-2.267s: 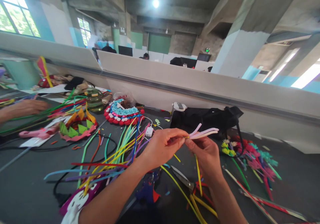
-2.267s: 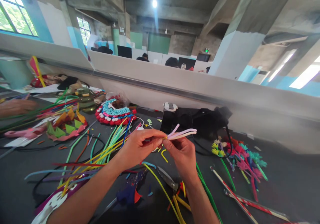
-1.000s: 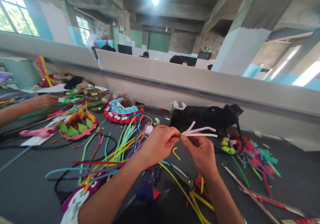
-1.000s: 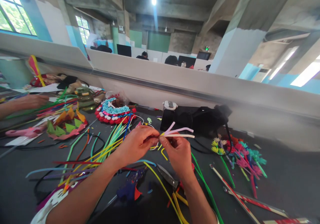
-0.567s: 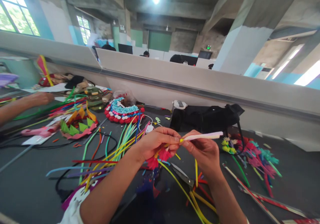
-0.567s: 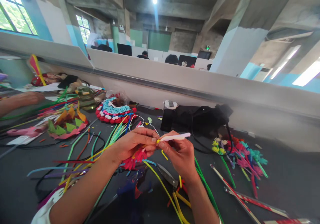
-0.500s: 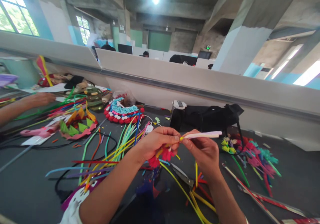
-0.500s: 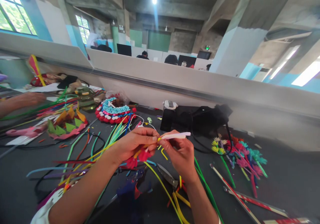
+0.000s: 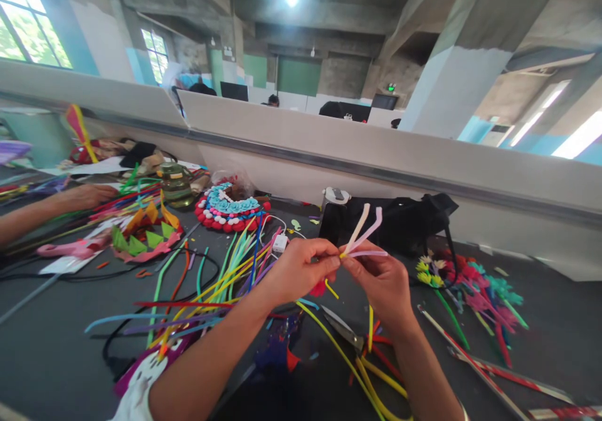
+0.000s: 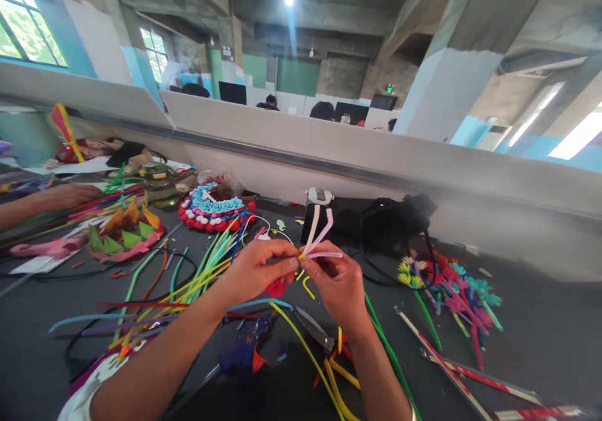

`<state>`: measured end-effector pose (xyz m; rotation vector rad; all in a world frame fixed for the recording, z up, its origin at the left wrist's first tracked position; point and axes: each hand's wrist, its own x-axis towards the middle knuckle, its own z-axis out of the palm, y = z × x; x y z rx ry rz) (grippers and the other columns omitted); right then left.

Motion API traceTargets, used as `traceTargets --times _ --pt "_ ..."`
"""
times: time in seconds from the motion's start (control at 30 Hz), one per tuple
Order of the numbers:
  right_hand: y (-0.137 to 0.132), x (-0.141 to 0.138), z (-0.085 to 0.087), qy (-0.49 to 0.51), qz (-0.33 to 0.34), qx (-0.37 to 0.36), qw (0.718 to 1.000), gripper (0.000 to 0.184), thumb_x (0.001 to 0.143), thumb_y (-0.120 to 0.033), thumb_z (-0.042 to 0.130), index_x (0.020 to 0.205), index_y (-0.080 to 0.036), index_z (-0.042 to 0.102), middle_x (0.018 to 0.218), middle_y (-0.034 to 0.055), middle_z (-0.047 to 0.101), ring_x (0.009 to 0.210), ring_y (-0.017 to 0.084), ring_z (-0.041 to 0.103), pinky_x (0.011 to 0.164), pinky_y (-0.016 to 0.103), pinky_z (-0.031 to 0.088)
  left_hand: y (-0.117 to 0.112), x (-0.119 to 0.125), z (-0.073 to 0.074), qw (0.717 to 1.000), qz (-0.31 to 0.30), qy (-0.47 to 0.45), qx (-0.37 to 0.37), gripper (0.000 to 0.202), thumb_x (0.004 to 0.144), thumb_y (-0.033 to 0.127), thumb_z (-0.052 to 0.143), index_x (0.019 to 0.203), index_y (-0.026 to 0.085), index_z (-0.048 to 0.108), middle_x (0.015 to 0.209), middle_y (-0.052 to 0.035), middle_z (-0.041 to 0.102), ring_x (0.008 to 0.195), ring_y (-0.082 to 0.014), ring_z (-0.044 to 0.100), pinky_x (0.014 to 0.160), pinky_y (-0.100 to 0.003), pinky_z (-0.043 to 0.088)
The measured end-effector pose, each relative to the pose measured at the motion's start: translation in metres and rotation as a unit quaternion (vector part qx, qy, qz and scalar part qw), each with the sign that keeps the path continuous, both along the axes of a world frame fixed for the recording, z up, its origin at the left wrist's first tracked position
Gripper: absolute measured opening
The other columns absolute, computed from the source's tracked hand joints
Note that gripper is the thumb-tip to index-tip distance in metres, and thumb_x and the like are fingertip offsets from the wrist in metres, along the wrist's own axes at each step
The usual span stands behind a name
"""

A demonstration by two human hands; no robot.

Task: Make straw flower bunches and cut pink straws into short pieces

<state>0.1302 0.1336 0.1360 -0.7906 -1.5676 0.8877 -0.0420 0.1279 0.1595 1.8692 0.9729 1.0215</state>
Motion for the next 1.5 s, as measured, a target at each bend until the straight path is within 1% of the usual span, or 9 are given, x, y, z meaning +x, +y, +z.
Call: traceTargets --times 0.2,0.37,0.53,0.7,0.87,1.0,1.13,1.33,1.5 --pt "-0.001 0.010 0.000 -0.005 0.054 -0.012 0.998 0.011 0.081 -0.029 0.071 0.089 -0.021 0.073 0.073 0.0007 0.066 0.059 0.012 0.055 0.054 0.023 0.044 0.001 -0.004 -0.001 0.948 -0.111 -0.187 -0.231 0.023 0.077 0.034 0.067 0.074 0.012 0.063 0.057 -0.0013 0.058 0.050 -0.0080 0.049 0.053 -0.021 0.037" --pt "0.000 0.011 -0.006 -0.007 0.043 0.000 0.999 0.010 0.080 -0.030 0.071 0.081 -0.019 0.071 0.071 0.0005 0.064 0.058 0.012 0.052 0.052 0.023 0.041 0.003 -0.005 -0.004 0.902 -0.169 -0.245 -0.312 0.020 0.073 0.030 0.070 0.076 0.012 0.062 0.054 0.0008 0.054 0.049 -0.0087 0.051 0.055 -0.023 0.041" --pt "0.004 0.001 -0.014 0.014 -0.008 -0.015 1.000 0.013 0.080 -0.032 0.071 0.084 -0.019 0.071 0.071 -0.0004 0.063 0.056 0.011 0.051 0.052 0.023 0.041 0.005 -0.012 0.003 0.967 -0.099 -0.128 -0.198 0.023 0.079 0.035 0.064 0.082 0.013 0.064 0.070 -0.0038 0.064 0.066 -0.0107 0.058 0.064 -0.022 0.044" --pt "0.007 -0.007 -0.014 0.115 0.004 -0.118 0.986 0.020 0.076 -0.035 0.074 0.081 -0.017 0.068 0.062 -0.0022 0.056 0.050 0.008 0.044 0.046 0.021 0.037 0.005 -0.023 0.011 0.993 -0.031 -0.046 -0.107 0.029 0.079 0.030 0.062 0.102 0.013 0.064 0.094 -0.0080 0.070 0.083 -0.0155 0.063 0.076 -0.027 0.048" --pt "0.007 -0.009 -0.006 0.226 0.028 -0.236 0.945 0.028 0.067 -0.035 0.081 0.070 -0.016 0.061 0.059 -0.0043 0.046 0.048 0.007 0.038 0.040 0.018 0.032 0.001 -0.022 0.016 0.996 0.060 -0.059 -0.043 0.035 0.085 0.039 0.055 0.107 0.013 0.063 0.098 -0.0094 0.070 0.091 -0.0185 0.064 0.078 -0.029 0.048" --pt "0.006 -0.010 -0.005 0.236 0.040 -0.264 0.934 0.028 0.067 -0.034 0.081 0.071 -0.016 0.061 0.059 -0.0047 0.046 0.048 0.006 0.037 0.039 0.016 0.033 -0.006 -0.008 0.014 0.988 0.114 0.076 0.076 0.034 0.077 0.038 0.066 0.105 0.019 0.064 0.100 -0.0047 0.070 0.090 -0.0191 0.062 0.082 -0.032 0.046" --pt "0.003 -0.011 -0.003 0.228 0.044 -0.276 0.933 0.028 0.067 -0.036 0.080 0.070 -0.015 0.061 0.058 -0.0047 0.045 0.046 0.005 0.036 0.038 0.015 0.032 -0.005 0.005 0.005 0.952 0.154 0.183 0.190 0.013 0.079 0.020 0.062 0.091 0.019 0.067 0.088 -0.0024 0.071 0.083 -0.0180 0.062 0.090 -0.035 0.040" --pt "0.004 -0.007 0.000 0.203 0.101 -0.277 0.934 0.026 0.065 -0.035 0.080 0.072 -0.016 0.064 0.060 -0.0039 0.047 0.049 0.007 0.038 0.037 0.015 0.030 0.000 0.004 -0.001 0.967 0.140 0.147 0.155 0.014 0.082 0.019 0.053 0.081 0.018 0.067 0.076 -0.0017 0.068 0.067 -0.0128 0.058 0.062 -0.023 0.039" --pt "0.005 -0.007 -0.005 0.189 0.075 -0.242 0.949 0.022 0.066 -0.032 0.081 0.075 -0.016 0.069 0.060 -0.0034 0.050 0.048 0.006 0.037 0.038 0.016 0.032 -0.003 0.000 0.006 0.982 0.109 0.109 0.107 0.016 0.082 0.021 0.052 0.077 0.017 0.067 0.066 -0.0002 0.062 0.060 -0.0105 0.051 0.055 -0.021 0.033"
